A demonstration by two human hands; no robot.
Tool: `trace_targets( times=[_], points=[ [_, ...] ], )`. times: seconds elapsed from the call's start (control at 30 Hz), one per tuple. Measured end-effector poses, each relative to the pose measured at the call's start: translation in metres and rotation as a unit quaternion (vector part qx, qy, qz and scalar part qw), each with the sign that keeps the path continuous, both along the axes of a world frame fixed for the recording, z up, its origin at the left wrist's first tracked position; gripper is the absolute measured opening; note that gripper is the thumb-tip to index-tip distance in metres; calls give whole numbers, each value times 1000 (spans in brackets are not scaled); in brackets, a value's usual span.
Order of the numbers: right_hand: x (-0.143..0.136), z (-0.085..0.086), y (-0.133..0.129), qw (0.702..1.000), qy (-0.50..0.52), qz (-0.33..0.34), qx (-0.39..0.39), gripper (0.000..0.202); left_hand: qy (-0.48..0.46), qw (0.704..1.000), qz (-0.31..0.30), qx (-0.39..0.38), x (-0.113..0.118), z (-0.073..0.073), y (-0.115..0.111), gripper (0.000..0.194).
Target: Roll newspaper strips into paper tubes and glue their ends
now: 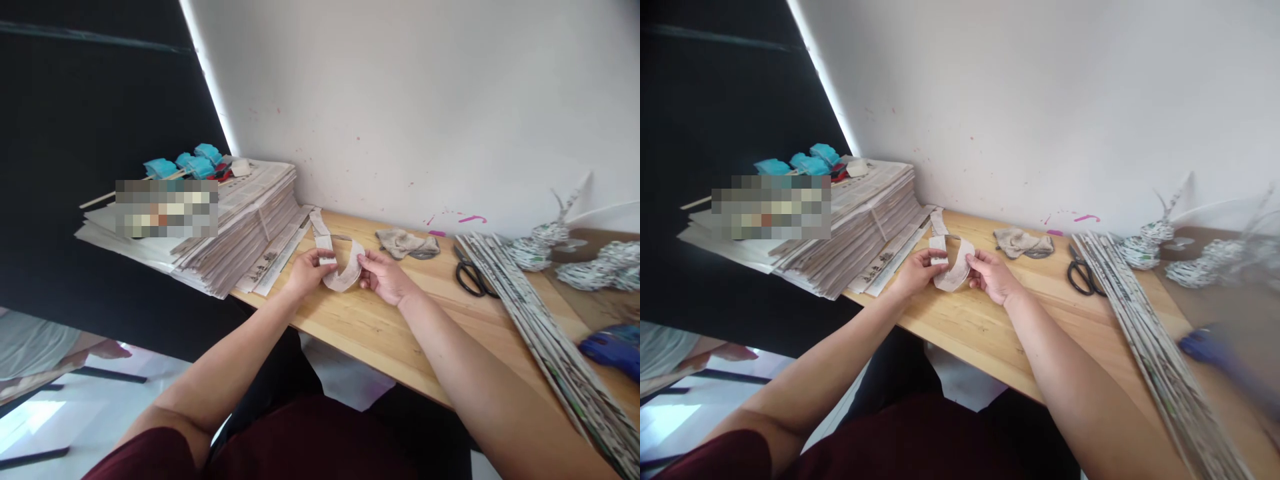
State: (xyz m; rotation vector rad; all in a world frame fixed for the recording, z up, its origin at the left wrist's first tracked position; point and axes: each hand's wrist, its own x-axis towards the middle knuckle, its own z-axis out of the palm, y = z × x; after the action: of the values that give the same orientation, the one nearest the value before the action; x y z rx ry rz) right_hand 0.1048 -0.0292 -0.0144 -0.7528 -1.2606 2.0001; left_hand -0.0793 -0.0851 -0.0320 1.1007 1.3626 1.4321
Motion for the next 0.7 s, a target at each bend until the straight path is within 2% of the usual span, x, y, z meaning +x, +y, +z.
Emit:
trace_targets(
  times=[0.13, 0.33, 0.53, 0.7],
  points=[
    [0, -2, 0, 1000, 2, 16, -2, 30, -47, 998, -19, 26, -6, -3, 0, 49],
    [2, -2, 0, 998, 4, 58, 6, 25, -161, 986, -3, 46, -8, -3, 2, 51],
    [3, -2, -2, 994, -13, 100, 34, 25, -182, 982, 5, 44, -6, -1, 0, 32],
    [3, 0, 0, 997, 29, 75, -8, 27, -194, 980, 7, 35, -6, -1, -1, 28]
  ],
)
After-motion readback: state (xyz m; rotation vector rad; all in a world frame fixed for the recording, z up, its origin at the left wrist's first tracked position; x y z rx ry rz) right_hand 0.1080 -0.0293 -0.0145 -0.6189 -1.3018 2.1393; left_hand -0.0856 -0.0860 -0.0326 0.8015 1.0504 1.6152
